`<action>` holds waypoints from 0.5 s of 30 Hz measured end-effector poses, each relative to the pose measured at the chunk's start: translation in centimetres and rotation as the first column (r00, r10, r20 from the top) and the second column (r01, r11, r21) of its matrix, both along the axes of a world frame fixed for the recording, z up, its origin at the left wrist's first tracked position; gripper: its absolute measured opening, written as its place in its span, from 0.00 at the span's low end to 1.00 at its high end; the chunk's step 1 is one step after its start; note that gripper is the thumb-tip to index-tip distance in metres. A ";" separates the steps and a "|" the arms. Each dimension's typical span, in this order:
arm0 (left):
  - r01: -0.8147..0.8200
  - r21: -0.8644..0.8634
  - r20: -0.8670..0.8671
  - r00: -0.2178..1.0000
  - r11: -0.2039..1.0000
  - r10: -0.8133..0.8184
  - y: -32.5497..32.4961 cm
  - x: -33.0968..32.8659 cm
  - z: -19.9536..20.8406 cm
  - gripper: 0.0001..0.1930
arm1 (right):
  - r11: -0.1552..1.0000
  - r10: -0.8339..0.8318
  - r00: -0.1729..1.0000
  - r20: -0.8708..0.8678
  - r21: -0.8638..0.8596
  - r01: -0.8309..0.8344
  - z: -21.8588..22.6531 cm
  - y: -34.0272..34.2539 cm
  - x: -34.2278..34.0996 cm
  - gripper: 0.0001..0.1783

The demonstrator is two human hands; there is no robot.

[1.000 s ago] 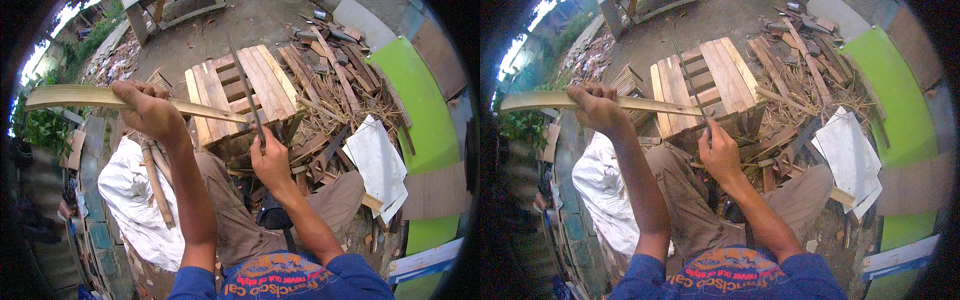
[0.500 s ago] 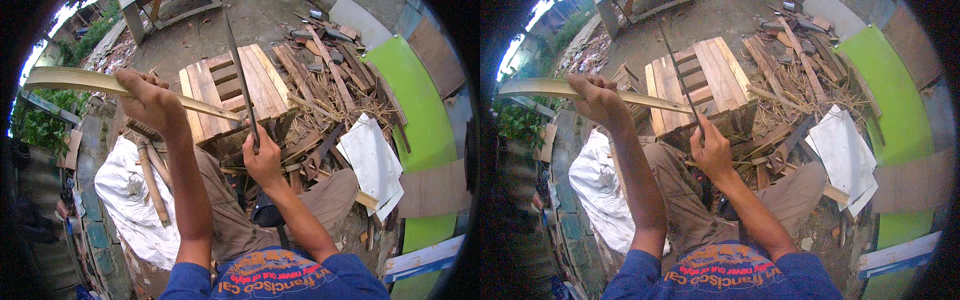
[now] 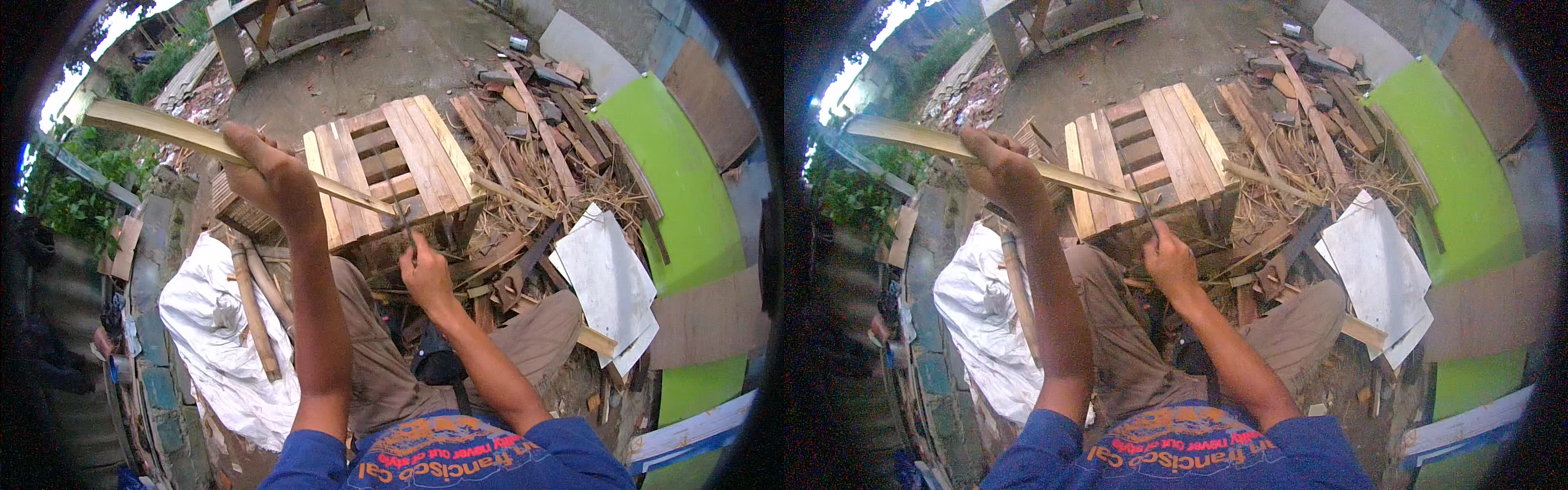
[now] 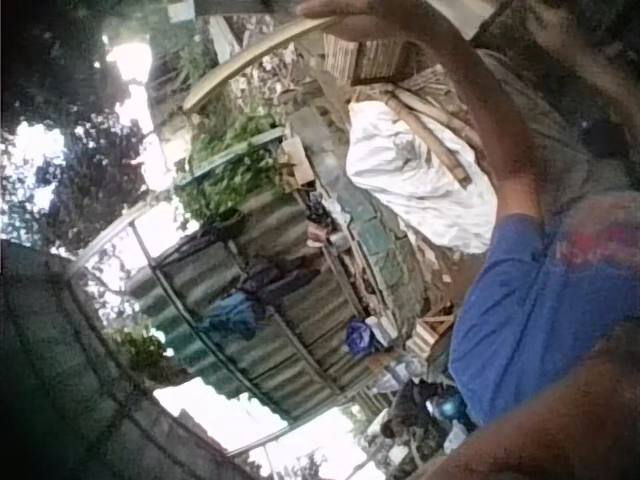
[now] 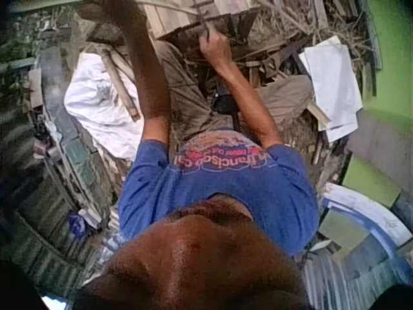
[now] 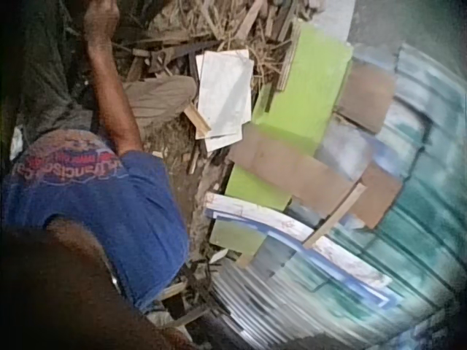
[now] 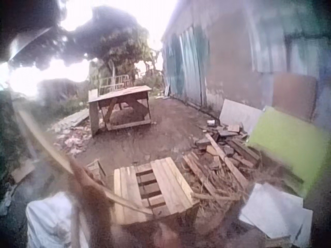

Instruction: The person assembles a small wooden structure by hammering nails into wooden planks and using a knife to trim and shape a plank. The person works while sitting on the ground in an outdoor area with scattered wood debris.

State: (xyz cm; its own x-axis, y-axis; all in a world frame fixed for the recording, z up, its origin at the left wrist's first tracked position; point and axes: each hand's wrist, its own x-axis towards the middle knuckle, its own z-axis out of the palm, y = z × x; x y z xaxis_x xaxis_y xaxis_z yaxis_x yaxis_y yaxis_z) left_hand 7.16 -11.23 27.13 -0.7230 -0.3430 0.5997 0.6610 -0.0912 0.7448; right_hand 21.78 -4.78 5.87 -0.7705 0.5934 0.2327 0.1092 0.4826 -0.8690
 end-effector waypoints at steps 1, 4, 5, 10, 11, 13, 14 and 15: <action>0.012 0.023 0.027 1.000 1.000 -0.012 0.2 0.4 0.5 0.23 | 0.997 0.076 0.901 0.427 -0.006 -0.082 -2.2 0.9 0.4 0.24; 0.044 0.067 0.056 0.997 0.997 -0.048 -0.2 1.2 0.5 0.22 | 0.997 0.074 0.935 0.346 -0.056 -0.058 -1.5 1.0 1.3 0.25; 0.065 0.072 0.020 0.998 0.995 -0.066 -0.4 1.1 0.7 0.22 | 0.997 0.072 0.966 0.247 -0.020 -0.069 -1.0 1.2 0.7 0.24; 0.114 0.088 0.005 0.993 0.990 -0.115 -2.0 0.9 -0.6 0.22 | 0.999 0.044 0.987 -0.152 0.028 -0.040 3.2 -0.8 1.1 0.22; 0.112 0.071 0.016 0.993 0.991 -0.114 -2.0 1.1 -0.9 0.22 | 0.998 0.035 0.988 -0.148 0.050 -0.028 0.9 -0.9 1.0 0.22; 0.110 0.049 0.005 0.994 0.993 -0.110 -1.7 1.6 -0.3 0.22 | 0.997 0.032 0.998 0.053 0.065 -0.036 -2.1 -0.2 0.5 0.21; 0.090 0.060 0.020 0.996 0.994 -0.092 -1.4 1.7 -0.2 0.22 | 0.998 0.034 0.965 0.262 0.046 -0.048 -3.7 0.7 0.9 0.20; 0.067 0.067 0.035 0.997 0.995 -0.070 -1.2 1.6 -0.3 0.22 | 0.998 0.041 0.888 0.458 0.022 -0.057 -3.0 1.1 0.7 0.19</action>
